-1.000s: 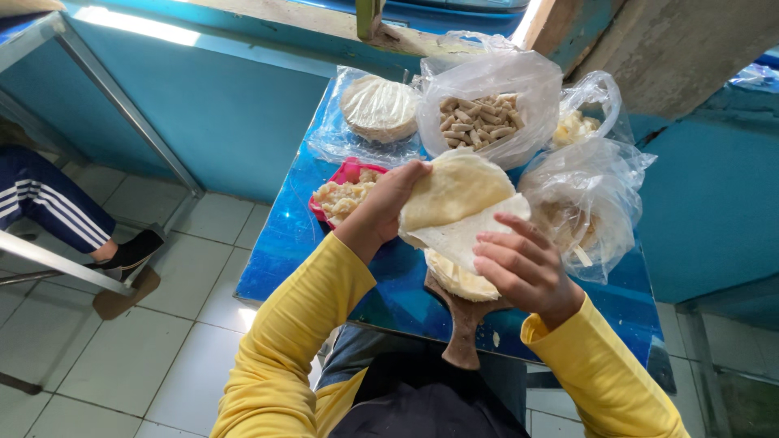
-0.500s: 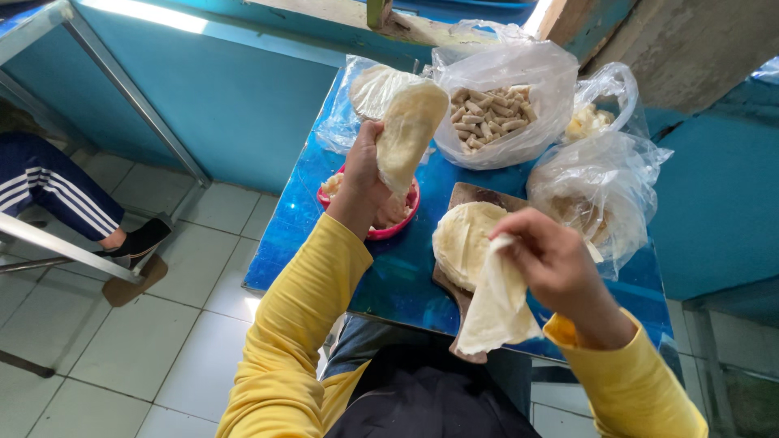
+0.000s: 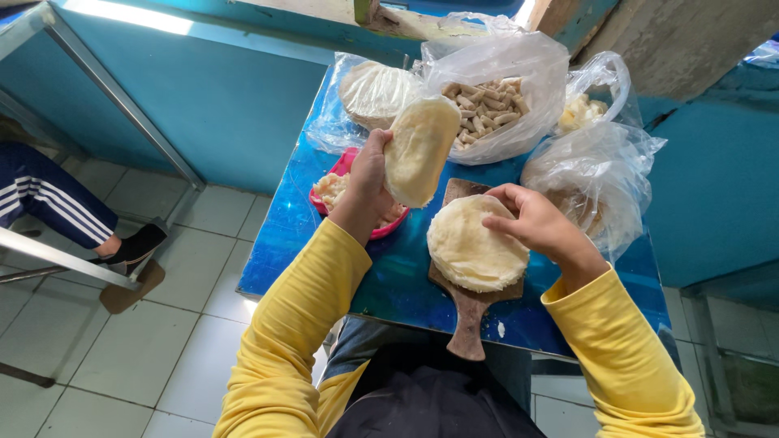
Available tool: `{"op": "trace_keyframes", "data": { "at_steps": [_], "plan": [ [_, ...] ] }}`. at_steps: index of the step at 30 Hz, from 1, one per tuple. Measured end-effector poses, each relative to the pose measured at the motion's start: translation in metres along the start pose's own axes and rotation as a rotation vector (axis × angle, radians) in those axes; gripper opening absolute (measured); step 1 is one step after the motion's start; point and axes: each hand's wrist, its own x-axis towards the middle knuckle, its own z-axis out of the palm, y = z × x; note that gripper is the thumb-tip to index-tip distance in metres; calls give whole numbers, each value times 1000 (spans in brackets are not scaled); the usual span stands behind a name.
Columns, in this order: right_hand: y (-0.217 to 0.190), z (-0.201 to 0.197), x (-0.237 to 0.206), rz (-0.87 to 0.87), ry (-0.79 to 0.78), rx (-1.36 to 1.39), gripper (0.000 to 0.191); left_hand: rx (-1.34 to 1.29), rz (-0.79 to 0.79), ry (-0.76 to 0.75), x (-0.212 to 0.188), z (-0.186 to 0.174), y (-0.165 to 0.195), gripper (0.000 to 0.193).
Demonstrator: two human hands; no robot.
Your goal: The person peels thin round sheets one at a time from a stack of pale discs resting on a wooden paddle on the table, folds each peeled sheet by hand, and places the folded pieces into a pink bowl. Bags of other food items sit on the table around the work area.
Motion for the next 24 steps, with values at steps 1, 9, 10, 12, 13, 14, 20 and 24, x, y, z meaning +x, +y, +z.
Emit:
{"op": "trace_keyframes", "data": {
  "at_steps": [1,9,10,12,13,14,20,24],
  "plan": [
    [-4,1,-2,13,12,-16,49,3,-9,0,-1,1,-2,43],
    [-37,20,-33,-688,432,-978,46,13,-36,61,-10,16,-12,44],
    [-40,22,-37,-606,236,-872,40,16,-35,62,-12,17,-13,43],
    [-42,25,-43,-438,-142,-645,34,25,-36,60,-16,19,-14,43],
    [-42,27,-45,-407,-182,-665,32,19,-37,59,-18,22,-16,42],
    [-41,29,-44,-379,-220,-684,31,15,-38,57,-19,22,-17,42],
    [-40,27,-43,-391,-290,-574,19,-14,-43,-18,-20,22,-30,44],
    [-43,28,-51,-323,-276,-491,19,-23,-52,-82,-21,22,-47,46]
  ]
}}
